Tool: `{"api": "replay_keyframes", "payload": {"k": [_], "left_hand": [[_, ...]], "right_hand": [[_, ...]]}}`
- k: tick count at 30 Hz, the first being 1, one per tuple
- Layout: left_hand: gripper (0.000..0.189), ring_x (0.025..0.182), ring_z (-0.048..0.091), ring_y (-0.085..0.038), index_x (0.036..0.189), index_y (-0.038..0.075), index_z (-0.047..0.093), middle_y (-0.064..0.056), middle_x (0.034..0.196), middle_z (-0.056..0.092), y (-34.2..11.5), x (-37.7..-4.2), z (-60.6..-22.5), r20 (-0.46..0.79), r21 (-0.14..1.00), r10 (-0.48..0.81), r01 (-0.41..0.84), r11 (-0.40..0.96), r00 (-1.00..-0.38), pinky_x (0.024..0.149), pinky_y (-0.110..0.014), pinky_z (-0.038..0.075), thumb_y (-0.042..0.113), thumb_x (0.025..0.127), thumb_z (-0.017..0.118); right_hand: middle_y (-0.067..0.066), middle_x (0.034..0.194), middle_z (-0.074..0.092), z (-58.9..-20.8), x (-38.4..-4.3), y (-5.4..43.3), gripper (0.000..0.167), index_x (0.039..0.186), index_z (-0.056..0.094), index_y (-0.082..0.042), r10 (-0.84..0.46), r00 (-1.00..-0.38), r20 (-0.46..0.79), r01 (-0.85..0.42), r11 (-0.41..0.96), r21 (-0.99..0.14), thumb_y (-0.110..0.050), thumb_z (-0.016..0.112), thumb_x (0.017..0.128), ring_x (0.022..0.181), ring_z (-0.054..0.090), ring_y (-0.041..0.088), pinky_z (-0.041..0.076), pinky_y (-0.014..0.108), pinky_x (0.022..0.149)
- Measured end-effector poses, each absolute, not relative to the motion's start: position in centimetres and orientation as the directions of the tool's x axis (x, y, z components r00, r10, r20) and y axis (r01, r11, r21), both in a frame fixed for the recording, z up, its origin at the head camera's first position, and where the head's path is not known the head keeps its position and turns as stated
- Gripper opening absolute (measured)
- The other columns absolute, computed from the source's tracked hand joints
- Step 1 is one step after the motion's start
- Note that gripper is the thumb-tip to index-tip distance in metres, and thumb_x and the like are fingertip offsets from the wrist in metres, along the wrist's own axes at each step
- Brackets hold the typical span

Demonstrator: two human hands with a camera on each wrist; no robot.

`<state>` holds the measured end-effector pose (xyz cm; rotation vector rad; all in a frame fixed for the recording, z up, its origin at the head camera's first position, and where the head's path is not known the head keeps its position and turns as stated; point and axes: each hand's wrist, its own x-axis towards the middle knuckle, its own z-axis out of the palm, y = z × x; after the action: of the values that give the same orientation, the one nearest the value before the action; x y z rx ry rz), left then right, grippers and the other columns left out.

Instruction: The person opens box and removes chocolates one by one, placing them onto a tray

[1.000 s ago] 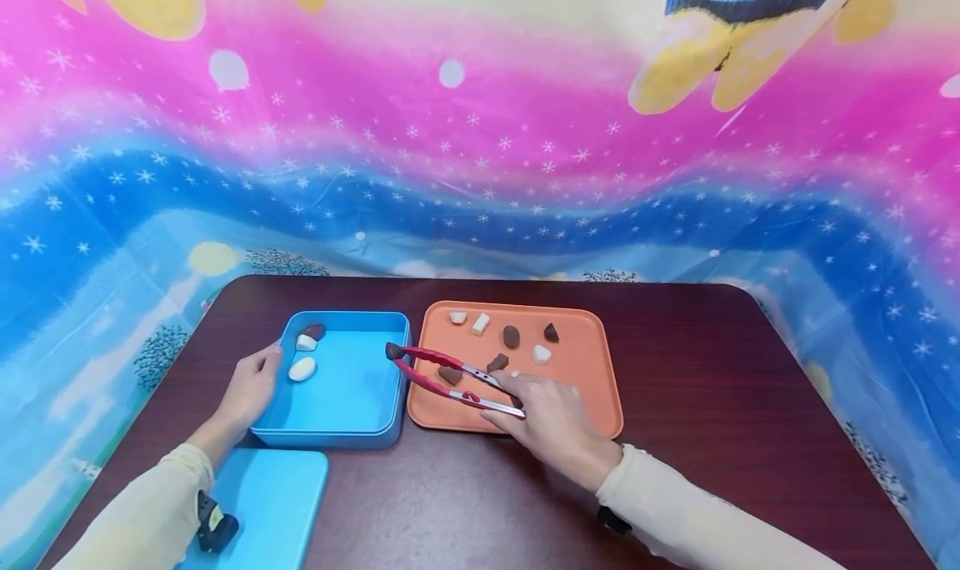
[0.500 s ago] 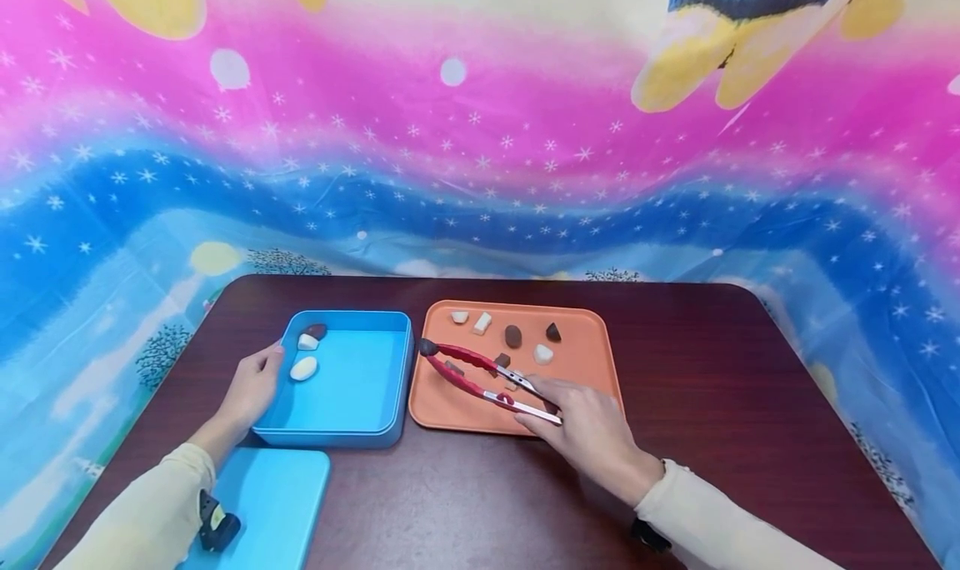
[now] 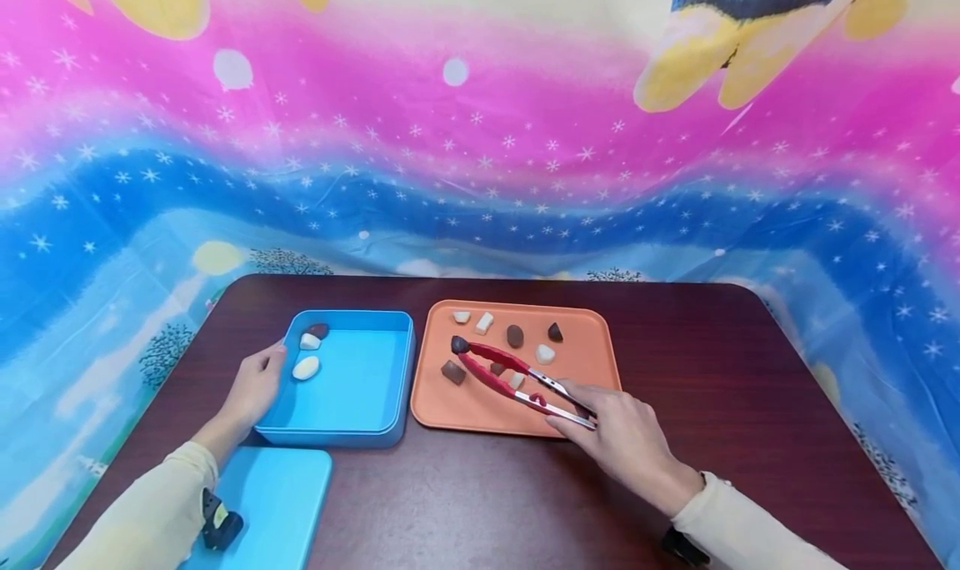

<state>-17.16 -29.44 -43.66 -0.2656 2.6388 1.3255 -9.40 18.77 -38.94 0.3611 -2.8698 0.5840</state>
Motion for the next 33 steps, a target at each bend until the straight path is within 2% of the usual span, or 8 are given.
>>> {"api": "replay_keyframes", "payload": {"k": [7,17,25,33], "left_hand": [[0.07,0.152,0.016,-0.052,0.159,-0.005,0.013,-0.032,0.164,0.017,-29.4,-17.3,-43.7,-0.236,0.773,-0.081,-0.238,0.589,-0.968,0.122,-0.067,0.021,0.046,0.11,0.015],[0.07,0.152,0.016,-0.052,0.159,-0.005,0.013,-0.032,0.164,0.017,-29.4,-17.1,-43.6,-0.235,0.777,-0.081,-0.237,0.583,-0.969,0.122,-0.067,0.02,0.045,0.111,0.016],[0.071,0.152,0.015,-0.052,0.159,-0.003,0.013,-0.031,0.165,0.017,-29.4,-17.1,-43.6,-0.245,0.776,-0.087,-0.249,0.58,-0.966,0.122,-0.068,0.02,0.048,0.11,0.015],[0.069,0.153,0.015,-0.051,0.159,-0.003,0.013,-0.03,0.165,0.016,-29.4,-17.2,-43.7,-0.242,0.78,-0.087,-0.247,0.574,-0.966,0.122,-0.067,0.02,0.046,0.111,0.017]], "right_hand": [[-0.001,0.097,0.079,-39.2,-9.0,20.7,0.048,0.125,0.074,-0.021,-0.165,-0.959,0.23,-0.244,0.894,-0.375,-0.042,0.082,0.082,0.071,0.063,0.011,0.05,0.036,0.057],[-0.001,0.095,0.078,-39.2,-8.4,22.7,0.046,0.123,0.075,-0.02,-0.124,-0.971,0.203,-0.194,0.906,-0.375,-0.043,0.081,0.084,0.071,0.062,0.011,0.047,0.035,0.057],[0.011,0.104,0.079,-39.0,-7.9,24.5,0.056,0.13,0.071,-0.011,-0.092,-0.979,0.18,-0.155,0.914,-0.376,-0.043,0.081,0.084,0.074,0.065,0.016,0.043,0.033,0.053],[0.012,0.105,0.078,-38.8,-7.8,26.4,0.056,0.131,0.069,-0.012,-0.06,-0.989,0.136,-0.107,0.923,-0.37,-0.042,0.08,0.085,0.074,0.065,0.018,0.044,0.034,0.053]]}}
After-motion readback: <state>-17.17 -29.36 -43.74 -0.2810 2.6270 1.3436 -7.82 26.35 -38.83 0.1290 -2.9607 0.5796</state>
